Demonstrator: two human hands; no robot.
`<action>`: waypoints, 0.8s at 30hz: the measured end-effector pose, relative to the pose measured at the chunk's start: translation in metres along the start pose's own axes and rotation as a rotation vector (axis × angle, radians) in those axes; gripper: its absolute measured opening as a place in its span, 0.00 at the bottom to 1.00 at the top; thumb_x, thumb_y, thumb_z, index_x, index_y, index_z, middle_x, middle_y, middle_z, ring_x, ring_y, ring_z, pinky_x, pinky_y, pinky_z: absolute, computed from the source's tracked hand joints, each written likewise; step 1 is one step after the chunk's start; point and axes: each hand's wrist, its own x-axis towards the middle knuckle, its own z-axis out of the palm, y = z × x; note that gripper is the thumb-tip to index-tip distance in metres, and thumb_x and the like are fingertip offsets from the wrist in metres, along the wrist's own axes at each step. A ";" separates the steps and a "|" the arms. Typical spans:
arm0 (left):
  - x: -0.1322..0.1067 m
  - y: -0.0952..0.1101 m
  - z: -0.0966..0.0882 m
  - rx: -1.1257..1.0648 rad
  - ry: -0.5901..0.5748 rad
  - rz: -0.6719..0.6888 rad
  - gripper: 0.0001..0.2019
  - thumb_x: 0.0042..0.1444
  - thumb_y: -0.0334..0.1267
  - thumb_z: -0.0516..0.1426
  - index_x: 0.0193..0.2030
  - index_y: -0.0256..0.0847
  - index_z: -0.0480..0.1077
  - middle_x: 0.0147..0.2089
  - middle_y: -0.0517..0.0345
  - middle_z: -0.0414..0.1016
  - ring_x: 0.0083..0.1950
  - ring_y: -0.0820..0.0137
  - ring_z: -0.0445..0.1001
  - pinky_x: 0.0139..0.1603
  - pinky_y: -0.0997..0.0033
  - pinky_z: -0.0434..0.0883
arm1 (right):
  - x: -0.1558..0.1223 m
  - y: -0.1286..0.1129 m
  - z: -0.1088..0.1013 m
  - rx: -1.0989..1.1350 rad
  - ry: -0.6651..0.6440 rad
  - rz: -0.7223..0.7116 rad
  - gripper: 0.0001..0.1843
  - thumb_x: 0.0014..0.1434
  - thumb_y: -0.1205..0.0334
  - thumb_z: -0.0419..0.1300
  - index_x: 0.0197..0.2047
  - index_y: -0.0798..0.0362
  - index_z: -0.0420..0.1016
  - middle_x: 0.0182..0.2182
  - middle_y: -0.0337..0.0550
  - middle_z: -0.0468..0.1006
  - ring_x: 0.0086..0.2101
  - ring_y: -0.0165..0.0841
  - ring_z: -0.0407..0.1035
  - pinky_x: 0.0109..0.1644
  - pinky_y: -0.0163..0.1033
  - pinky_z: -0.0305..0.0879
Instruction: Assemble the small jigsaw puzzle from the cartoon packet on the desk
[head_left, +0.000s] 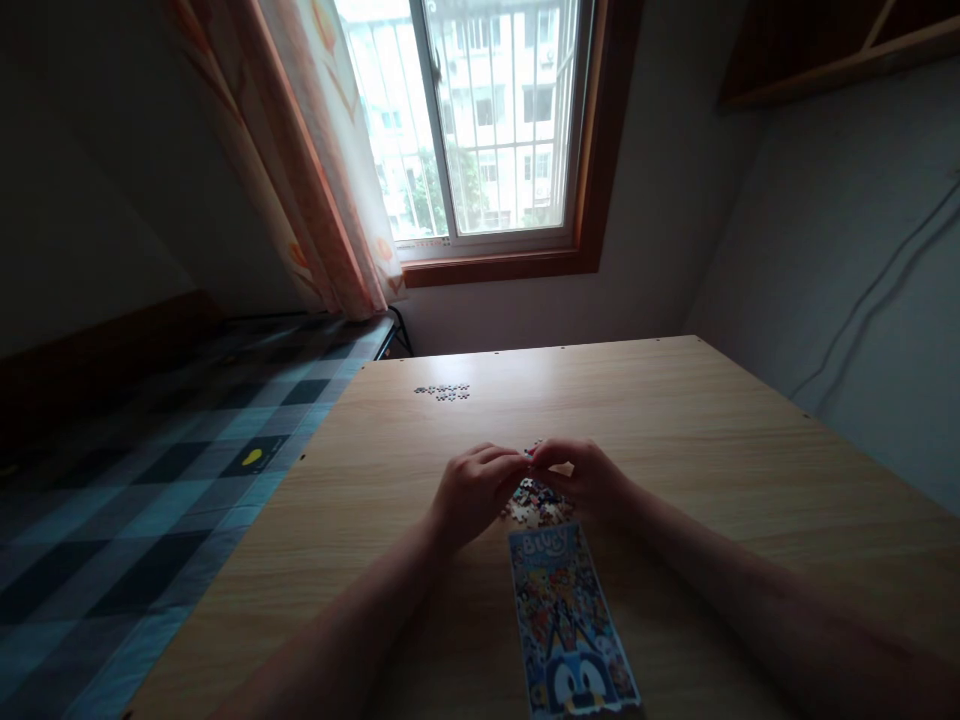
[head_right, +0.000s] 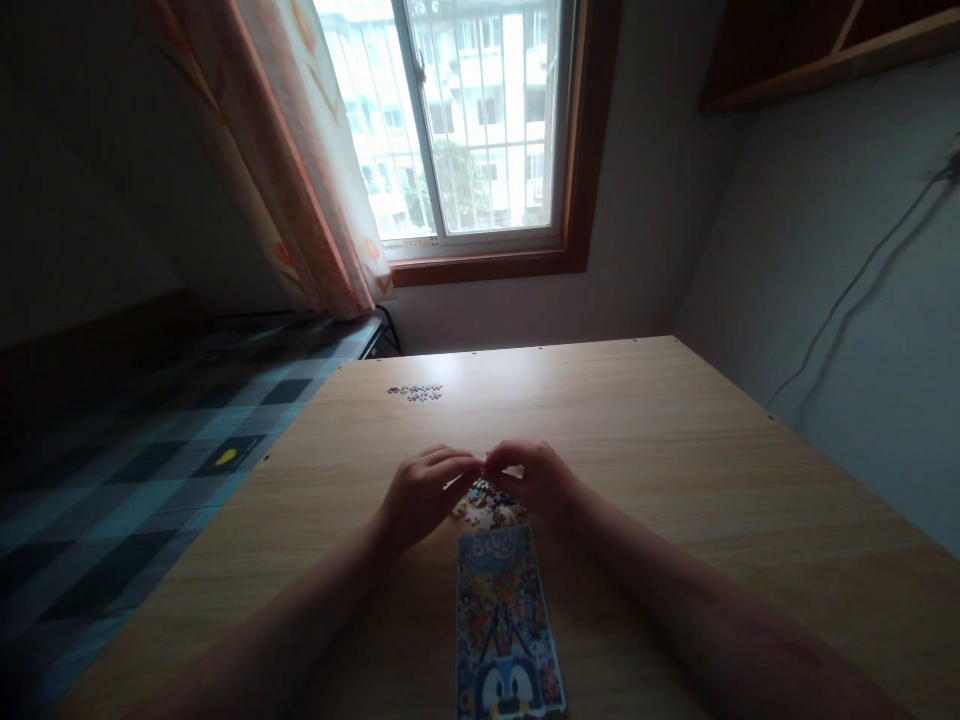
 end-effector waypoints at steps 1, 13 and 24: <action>-0.001 -0.001 0.001 -0.014 0.008 -0.015 0.06 0.64 0.35 0.58 0.43 0.43 0.77 0.41 0.57 0.82 0.40 0.71 0.79 0.40 0.71 0.75 | 0.001 -0.001 0.000 -0.021 -0.001 -0.019 0.05 0.61 0.60 0.63 0.36 0.52 0.78 0.34 0.41 0.82 0.35 0.31 0.76 0.41 0.35 0.71; -0.013 -0.067 -0.043 0.660 -0.135 -0.683 0.13 0.62 0.34 0.55 0.46 0.46 0.80 0.46 0.56 0.80 0.41 0.63 0.78 0.37 0.67 0.73 | -0.005 0.027 -0.021 -0.187 0.262 0.143 0.15 0.60 0.64 0.58 0.50 0.50 0.77 0.34 0.43 0.81 0.35 0.34 0.76 0.36 0.36 0.71; -0.011 -0.065 -0.041 0.668 -0.311 -0.834 0.12 0.61 0.41 0.55 0.44 0.47 0.81 0.43 0.54 0.82 0.44 0.58 0.79 0.42 0.63 0.73 | -0.005 0.034 -0.018 -0.098 0.177 0.164 0.11 0.59 0.63 0.57 0.41 0.53 0.80 0.32 0.44 0.81 0.34 0.34 0.76 0.39 0.36 0.73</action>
